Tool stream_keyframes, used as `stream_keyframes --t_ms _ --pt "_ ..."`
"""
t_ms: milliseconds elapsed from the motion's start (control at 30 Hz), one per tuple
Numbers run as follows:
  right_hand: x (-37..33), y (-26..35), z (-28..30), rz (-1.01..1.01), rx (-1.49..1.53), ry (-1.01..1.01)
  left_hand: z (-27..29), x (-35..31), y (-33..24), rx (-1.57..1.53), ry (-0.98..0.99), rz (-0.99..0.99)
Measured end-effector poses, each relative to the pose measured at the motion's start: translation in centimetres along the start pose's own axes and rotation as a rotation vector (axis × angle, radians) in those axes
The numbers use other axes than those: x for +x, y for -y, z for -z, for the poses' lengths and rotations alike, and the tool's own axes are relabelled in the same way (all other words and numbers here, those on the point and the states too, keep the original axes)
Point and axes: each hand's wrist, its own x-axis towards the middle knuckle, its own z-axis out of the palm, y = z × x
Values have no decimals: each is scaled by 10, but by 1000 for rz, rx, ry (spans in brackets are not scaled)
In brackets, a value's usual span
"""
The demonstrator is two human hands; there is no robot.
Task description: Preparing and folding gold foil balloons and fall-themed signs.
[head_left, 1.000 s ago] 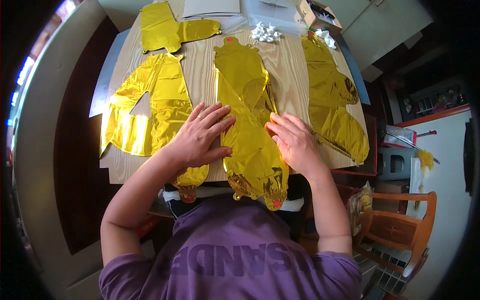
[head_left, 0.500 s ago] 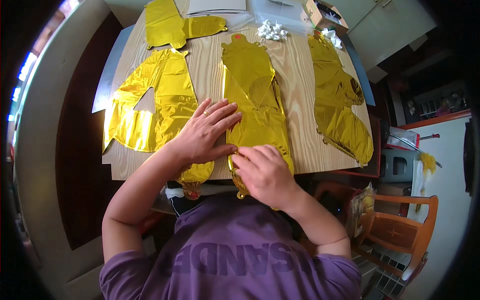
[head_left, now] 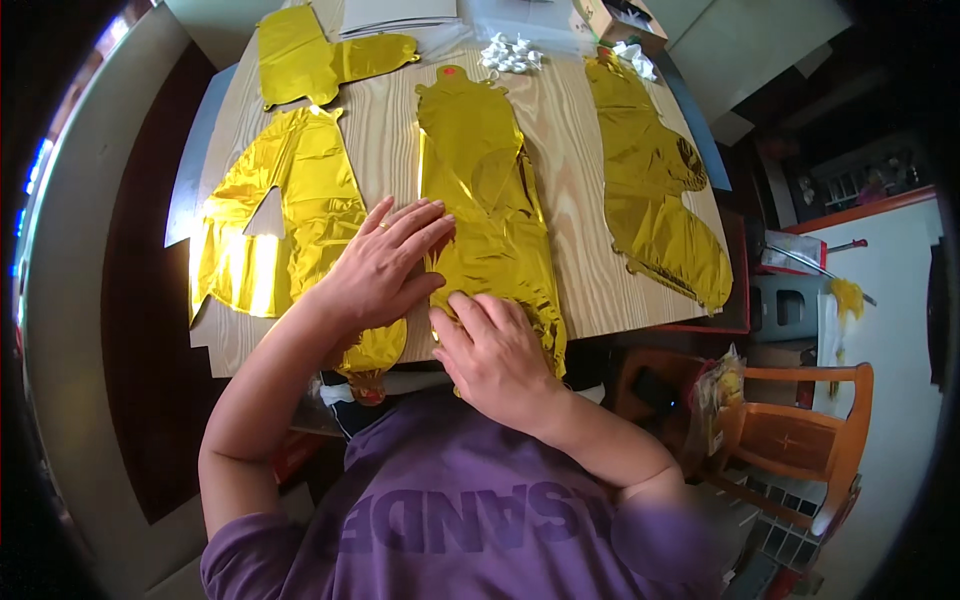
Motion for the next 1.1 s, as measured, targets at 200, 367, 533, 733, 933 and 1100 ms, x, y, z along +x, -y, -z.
stream_keyframes --t_ms 200,367,533,733,933,1100 --pt "5 -2 0 -22 -64 32 0 1 0 -30 -4 3" --pt "-1 -5 5 -65 -73 116 -4 -1 7 -51 -22 -1" --pt "0 -7 6 -72 -53 124 -2 0 4 -63 -11 10" --pt "5 0 5 -46 -82 133 -1 1 5 -70 -7 7" --pt "-3 5 1 19 -98 99 -2 0 7 -66 -10 -3" --pt "-3 6 2 5 -110 105 3 1 4 -50 -4 -5"
